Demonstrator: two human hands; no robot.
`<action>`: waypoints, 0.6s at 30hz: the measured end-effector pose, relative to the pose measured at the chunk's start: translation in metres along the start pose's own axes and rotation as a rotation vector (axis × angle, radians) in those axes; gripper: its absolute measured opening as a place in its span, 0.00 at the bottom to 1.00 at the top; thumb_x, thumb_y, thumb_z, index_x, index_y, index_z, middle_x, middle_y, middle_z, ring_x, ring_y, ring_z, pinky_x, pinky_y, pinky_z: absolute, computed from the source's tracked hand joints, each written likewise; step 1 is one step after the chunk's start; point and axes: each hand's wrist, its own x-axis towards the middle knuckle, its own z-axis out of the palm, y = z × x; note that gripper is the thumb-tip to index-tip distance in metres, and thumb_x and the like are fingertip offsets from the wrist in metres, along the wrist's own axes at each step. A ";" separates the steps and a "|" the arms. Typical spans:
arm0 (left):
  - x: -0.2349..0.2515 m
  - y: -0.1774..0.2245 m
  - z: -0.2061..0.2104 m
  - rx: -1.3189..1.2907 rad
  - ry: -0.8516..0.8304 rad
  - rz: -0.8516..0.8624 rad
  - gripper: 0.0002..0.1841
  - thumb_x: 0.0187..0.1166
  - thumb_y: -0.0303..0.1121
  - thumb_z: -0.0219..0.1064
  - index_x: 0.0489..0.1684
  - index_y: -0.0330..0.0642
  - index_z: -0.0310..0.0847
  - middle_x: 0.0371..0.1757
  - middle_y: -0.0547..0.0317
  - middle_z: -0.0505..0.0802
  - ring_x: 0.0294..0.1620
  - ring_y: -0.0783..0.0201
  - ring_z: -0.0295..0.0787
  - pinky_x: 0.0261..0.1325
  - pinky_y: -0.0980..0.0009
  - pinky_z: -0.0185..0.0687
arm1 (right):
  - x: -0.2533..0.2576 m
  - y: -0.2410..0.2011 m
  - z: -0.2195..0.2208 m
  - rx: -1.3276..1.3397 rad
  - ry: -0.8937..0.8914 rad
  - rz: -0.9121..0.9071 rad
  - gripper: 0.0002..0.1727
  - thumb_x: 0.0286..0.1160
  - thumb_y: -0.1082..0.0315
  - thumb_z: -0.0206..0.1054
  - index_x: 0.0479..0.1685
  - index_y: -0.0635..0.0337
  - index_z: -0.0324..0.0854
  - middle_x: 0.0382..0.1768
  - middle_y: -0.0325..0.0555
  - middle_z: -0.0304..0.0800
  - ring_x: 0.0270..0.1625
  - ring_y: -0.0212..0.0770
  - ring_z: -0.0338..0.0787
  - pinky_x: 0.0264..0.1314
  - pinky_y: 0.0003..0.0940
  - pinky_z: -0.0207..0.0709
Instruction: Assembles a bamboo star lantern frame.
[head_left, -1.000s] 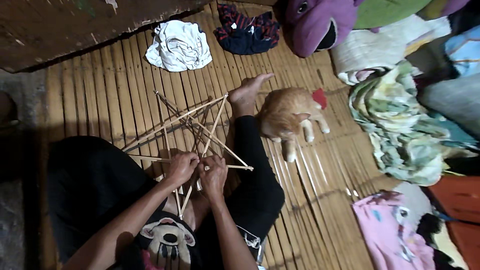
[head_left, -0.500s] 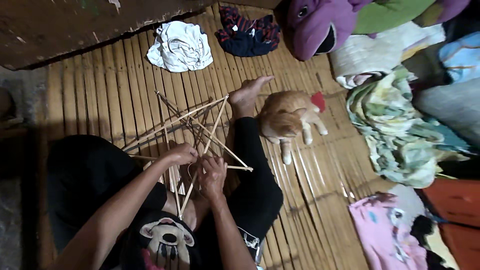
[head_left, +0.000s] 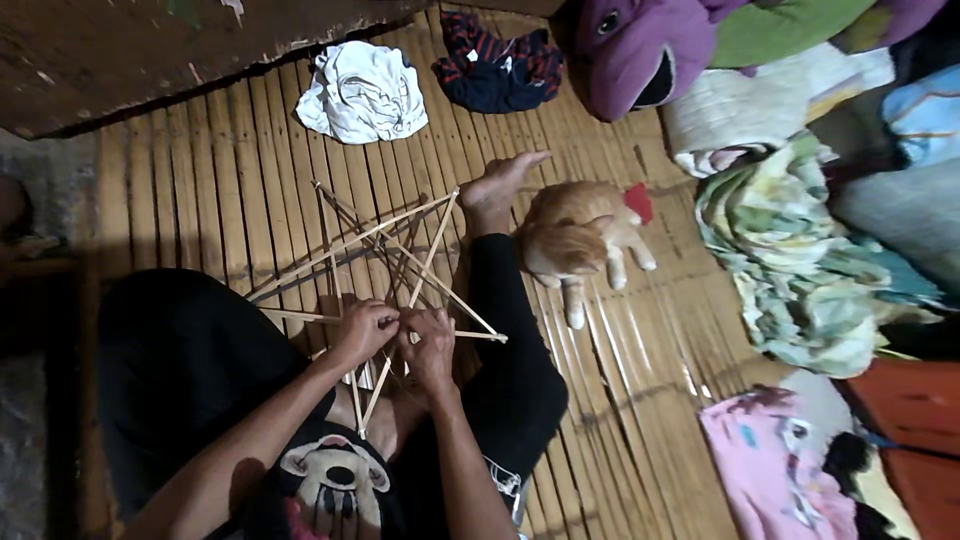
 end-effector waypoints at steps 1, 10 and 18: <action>-0.001 -0.004 0.003 0.014 0.044 0.063 0.09 0.78 0.27 0.70 0.45 0.29 0.93 0.45 0.41 0.95 0.47 0.51 0.93 0.60 0.57 0.86 | 0.000 0.000 -0.001 0.018 -0.011 0.013 0.06 0.61 0.69 0.72 0.29 0.59 0.94 0.39 0.47 0.97 0.42 0.54 0.90 0.45 0.53 0.77; 0.014 0.004 -0.016 0.146 -0.232 0.111 0.09 0.81 0.27 0.66 0.45 0.30 0.91 0.44 0.42 0.93 0.49 0.49 0.90 0.61 0.52 0.81 | 0.000 0.002 -0.002 0.088 -0.077 0.070 0.07 0.65 0.69 0.70 0.31 0.61 0.93 0.40 0.50 0.96 0.47 0.58 0.90 0.53 0.58 0.77; 0.032 0.007 -0.033 -0.064 -0.494 -0.192 0.08 0.85 0.30 0.67 0.51 0.35 0.88 0.48 0.52 0.92 0.48 0.67 0.85 0.59 0.67 0.79 | -0.001 0.005 -0.011 0.167 -0.059 0.109 0.05 0.62 0.73 0.75 0.35 0.63 0.93 0.53 0.56 0.93 0.56 0.60 0.90 0.62 0.59 0.80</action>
